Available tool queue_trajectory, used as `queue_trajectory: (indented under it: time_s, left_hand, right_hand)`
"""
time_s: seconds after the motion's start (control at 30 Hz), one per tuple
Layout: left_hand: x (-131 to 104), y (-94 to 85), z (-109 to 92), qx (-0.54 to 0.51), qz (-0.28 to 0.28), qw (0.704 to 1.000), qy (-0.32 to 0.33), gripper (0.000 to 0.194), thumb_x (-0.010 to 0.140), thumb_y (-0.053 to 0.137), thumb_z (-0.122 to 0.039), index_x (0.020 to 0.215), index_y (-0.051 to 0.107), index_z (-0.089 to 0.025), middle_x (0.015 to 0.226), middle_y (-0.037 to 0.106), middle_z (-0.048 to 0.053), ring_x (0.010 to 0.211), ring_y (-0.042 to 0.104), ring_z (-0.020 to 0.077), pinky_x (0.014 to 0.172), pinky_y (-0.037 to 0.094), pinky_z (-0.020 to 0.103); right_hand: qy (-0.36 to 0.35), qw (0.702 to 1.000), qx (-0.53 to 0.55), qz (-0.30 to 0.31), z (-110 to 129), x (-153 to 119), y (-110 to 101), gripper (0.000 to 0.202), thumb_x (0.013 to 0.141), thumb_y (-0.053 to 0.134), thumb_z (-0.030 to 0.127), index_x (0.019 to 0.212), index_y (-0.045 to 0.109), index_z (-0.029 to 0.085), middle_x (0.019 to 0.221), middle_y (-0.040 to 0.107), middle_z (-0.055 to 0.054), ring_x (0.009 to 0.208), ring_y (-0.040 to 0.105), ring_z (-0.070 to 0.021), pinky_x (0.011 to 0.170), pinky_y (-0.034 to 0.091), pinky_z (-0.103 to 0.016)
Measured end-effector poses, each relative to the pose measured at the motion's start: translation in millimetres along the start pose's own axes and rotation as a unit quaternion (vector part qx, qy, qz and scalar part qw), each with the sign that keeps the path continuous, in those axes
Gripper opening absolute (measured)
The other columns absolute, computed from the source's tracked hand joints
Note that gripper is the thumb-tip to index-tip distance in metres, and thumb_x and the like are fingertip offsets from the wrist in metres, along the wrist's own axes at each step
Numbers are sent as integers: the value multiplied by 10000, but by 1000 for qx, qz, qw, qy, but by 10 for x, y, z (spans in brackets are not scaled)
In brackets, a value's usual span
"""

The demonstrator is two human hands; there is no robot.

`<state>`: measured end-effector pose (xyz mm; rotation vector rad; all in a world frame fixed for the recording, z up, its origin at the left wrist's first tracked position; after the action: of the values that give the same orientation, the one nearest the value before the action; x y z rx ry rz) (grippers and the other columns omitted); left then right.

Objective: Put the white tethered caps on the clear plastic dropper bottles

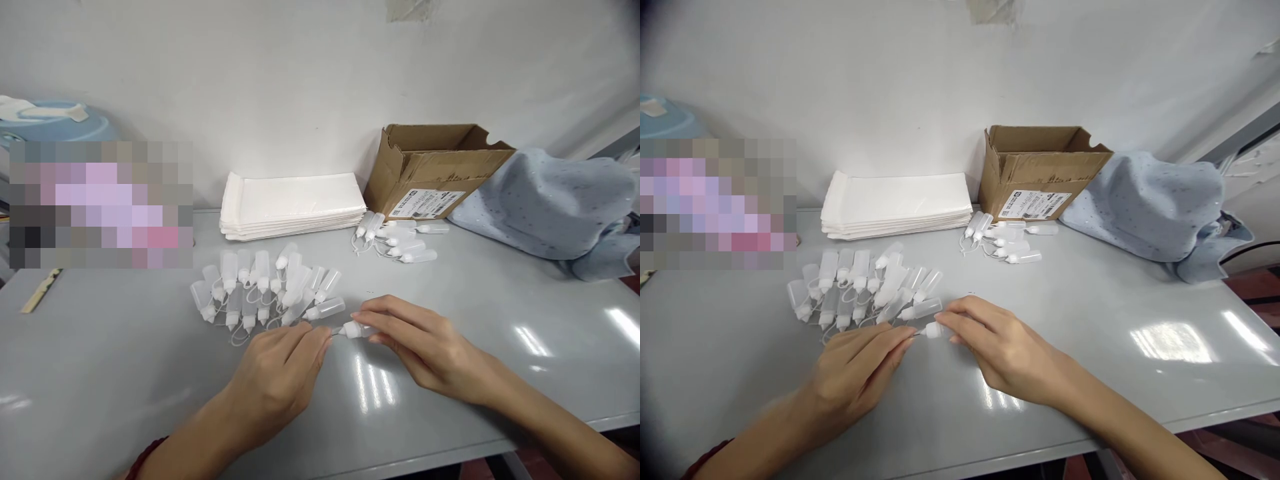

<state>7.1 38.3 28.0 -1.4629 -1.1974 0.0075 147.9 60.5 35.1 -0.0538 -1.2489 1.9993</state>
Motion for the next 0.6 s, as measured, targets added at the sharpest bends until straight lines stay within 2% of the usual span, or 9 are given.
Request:
queue_trajectory:
  time_s: [0.23, 0.4, 0.6]
  left_hand:
    - [-8, 28, -16, -7, -1, 1000, 6, 142, 831, 493, -15, 887, 581, -112, 597, 595, 11, 489, 528, 121, 452, 448, 243]
    - [-16, 40, -14, -12, -4, 1000, 14, 131, 821, 512, -4, 878, 577, -103, 640, 629, 32, 525, 561, 134, 477, 473, 255]
    - [-22, 35, 38, -10, 2, 1000, -10, 95, 814, 565, -54, 882, 575, -119, 672, 635, 21, 552, 571, 124, 503, 478, 246]
  right_hand:
    - [-16, 1000, -16, -12, 19, -1, 27, 324, 874, 417, 28, 1163, 540, 103, 1016, 589, -139, 921, 587, -174, 737, 546, -275]
    - [-20, 999, -22, -12, 17, -9, 42, 338, 868, 415, 15, 1169, 539, 104, 1022, 587, -141, 944, 580, -183, 747, 544, -283]
    - [-9, 1000, 4, -12, -18, -17, 9, 335, 879, 446, 34, 1196, 522, 113, 1060, 574, -131, 985, 559, -169, 787, 531, -277]
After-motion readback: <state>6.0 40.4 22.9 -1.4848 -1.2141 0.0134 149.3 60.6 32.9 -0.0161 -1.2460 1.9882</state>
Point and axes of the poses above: each hand's wrist, its own x-axis towards the middle knuckle, its own y-axis out of the palm, z = x × y, the point moved 7 cm from there along x, towards the middle knuckle
